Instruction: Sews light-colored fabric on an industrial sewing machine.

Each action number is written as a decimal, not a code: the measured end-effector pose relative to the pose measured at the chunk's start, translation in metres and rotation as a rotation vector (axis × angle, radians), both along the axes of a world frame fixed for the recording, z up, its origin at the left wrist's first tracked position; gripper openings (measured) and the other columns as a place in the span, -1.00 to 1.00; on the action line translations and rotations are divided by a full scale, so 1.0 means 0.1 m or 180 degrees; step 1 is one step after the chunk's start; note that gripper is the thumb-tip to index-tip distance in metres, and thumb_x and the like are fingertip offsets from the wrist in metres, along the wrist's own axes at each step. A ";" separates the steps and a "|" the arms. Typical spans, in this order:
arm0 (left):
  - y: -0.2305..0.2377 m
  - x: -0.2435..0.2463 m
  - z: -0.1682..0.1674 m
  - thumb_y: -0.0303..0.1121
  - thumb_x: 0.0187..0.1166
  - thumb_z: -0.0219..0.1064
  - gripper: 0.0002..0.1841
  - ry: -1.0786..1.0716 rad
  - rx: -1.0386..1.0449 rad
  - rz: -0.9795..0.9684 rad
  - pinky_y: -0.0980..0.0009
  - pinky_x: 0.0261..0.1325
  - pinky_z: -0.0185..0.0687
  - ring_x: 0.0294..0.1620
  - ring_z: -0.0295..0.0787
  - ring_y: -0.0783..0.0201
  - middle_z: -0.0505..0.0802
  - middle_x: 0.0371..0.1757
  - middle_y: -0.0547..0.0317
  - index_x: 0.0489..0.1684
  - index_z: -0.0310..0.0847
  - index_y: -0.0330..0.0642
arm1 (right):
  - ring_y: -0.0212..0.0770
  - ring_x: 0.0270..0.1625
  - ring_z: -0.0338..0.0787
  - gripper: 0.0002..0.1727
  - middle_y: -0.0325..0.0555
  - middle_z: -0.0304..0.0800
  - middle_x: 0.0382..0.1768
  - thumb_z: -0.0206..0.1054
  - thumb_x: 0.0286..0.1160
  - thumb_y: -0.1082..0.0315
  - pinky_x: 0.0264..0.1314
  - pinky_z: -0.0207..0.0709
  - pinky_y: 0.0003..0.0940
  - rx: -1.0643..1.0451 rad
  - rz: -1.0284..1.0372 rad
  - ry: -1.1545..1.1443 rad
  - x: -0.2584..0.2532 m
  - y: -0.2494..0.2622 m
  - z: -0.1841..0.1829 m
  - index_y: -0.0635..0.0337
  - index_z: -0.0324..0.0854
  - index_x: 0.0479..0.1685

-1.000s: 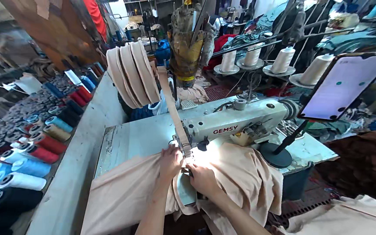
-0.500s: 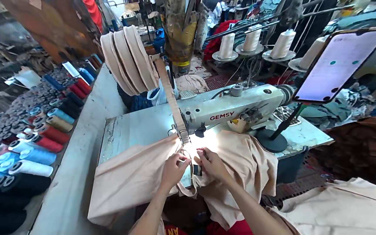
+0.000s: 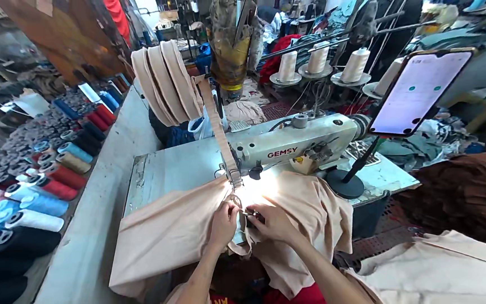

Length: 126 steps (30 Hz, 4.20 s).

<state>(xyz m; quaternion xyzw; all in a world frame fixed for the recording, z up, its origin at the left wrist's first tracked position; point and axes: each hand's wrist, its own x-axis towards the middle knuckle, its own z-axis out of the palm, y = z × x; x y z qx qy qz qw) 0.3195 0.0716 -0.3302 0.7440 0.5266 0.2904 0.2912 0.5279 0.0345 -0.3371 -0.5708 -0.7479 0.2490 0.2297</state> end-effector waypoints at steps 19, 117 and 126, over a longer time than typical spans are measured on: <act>-0.05 -0.22 0.48 -0.23 0.72 0.28 -0.70 0.0709 -0.1697 -0.1561 0.13 0.24 0.76 -0.04 0.89 0.19 0.88 0.01 -0.02 0.16 0.67 -0.29 | -0.19 0.02 0.83 -0.46 -0.06 0.85 0.08 0.09 0.80 -0.07 0.19 0.70 -0.13 0.0229 -0.0057 0.0974 -0.13 -0.23 0.07 0.00 0.62 0.54; 0.06 -0.01 -0.12 0.00 0.77 -0.04 -0.56 0.2087 0.0639 -0.0180 -0.23 0.68 0.09 0.77 0.28 0.00 0.49 0.74 0.27 0.40 0.70 0.27 | 0.19 0.24 0.80 -0.63 0.09 0.84 0.20 0.33 0.49 0.15 0.20 0.59 0.28 -0.0437 -0.0295 -0.1047 -0.34 0.55 0.44 -0.18 0.81 0.26; 0.18 -0.10 -0.09 -0.15 0.50 0.29 -0.54 0.1997 0.0524 -0.0500 -0.22 0.72 -0.01 0.82 0.15 0.00 0.46 0.76 0.29 0.42 0.69 0.42 | 0.10 0.07 0.87 -0.42 0.02 0.84 0.14 0.34 0.37 0.18 -0.07 0.71 0.13 -0.0229 -0.1024 -0.1018 -0.77 0.15 0.13 -0.05 0.64 0.49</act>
